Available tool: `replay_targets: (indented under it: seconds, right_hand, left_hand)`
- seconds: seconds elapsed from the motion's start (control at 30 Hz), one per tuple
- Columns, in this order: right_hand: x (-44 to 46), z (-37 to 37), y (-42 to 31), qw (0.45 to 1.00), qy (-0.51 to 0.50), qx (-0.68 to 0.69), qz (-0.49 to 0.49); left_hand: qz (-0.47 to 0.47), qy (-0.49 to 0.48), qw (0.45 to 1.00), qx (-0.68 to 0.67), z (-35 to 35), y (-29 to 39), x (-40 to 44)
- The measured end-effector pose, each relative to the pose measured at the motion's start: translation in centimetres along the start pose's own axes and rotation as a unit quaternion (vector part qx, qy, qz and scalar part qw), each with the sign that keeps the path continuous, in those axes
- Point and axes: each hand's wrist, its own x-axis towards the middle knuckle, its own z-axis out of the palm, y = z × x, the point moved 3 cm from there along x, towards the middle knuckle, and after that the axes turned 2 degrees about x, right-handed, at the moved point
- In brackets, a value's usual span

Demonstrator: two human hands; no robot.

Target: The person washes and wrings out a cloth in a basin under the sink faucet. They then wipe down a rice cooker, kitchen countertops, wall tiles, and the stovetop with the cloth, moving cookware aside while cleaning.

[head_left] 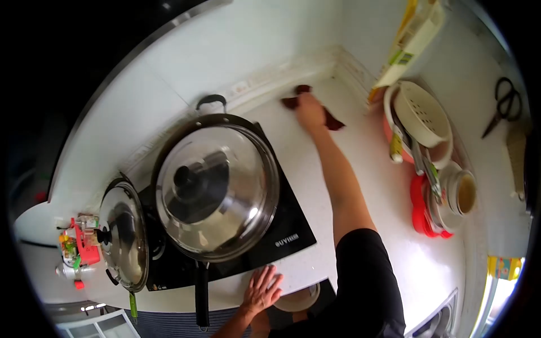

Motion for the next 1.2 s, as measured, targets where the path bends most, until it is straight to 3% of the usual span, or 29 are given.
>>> replay_targets:
  seconds: [0.03, 0.07, 0.13, 0.17, 0.2, 0.5, 0.6, 0.67, 0.73, 1.0, 1.2]
  right_hand:
    - [1.6, -0.6, 1.7, 0.997, -0.011, -0.033, 0.074]
    - [2.5, 0.2, 4.0, 0.988, 0.057, -0.137, 0.031]
    - [4.5, 0.1, 8.2, 0.971, 0.043, -0.222, 0.075]
    - [5.1, -1.9, 8.5, 0.973, -0.014, -0.197, 0.121]
    - [5.2, -1.9, 8.8, 0.973, 0.015, -0.216, 0.082]
    - [1.0, -3.6, 8.3, 0.956, 0.017, -0.277, 0.097]
    - [-5.0, -6.5, 8.1, 0.961, -0.034, -0.251, 0.114]
    - [-10.3, -10.3, 5.7, 0.96, 0.043, -0.267, 0.067]
    - [-15.5, -13.1, 4.2, 0.965, 0.024, -0.253, 0.07]
    - [-40.9, -26.1, -1.9, 0.94, -0.04, -0.259, 0.221]
    - [-60.7, -34.7, -8.1, 0.858, -0.101, -0.336, 0.375]
  left_hand:
    - [-0.004, -0.006, 1.0, 0.019, -0.2, 0.1, 0.0]
    - [-0.006, -0.01, 0.999, 0.037, -0.3, 0.2, 0.0]
    - [-0.013, -0.003, 0.999, 0.034, 0.6, 0.0, -0.6]
    - [-0.009, -0.008, 0.999, 0.031, 0.6, 0.0, -0.6]
    - [-0.006, -0.011, 0.999, 0.03, 0.6, -0.1, -0.5]
    - [-0.013, 0.009, 1.0, 0.009, 0.0, 0.1, -0.4]
    - [-0.005, 0.027, 1.0, 0.002, -0.4, 0.1, -0.4]
    - [-0.005, 0.026, 1.0, 0.015, -0.7, 0.3, -0.4]
    - [0.001, 0.049, 0.999, 0.022, 0.0, 0.2, -0.7]
    - [0.024, 0.12, 0.992, 0.023, -0.3, 0.2, -1.0]
    - [0.042, 0.184, 0.98, -0.055, 0.2, -0.3, -1.8]
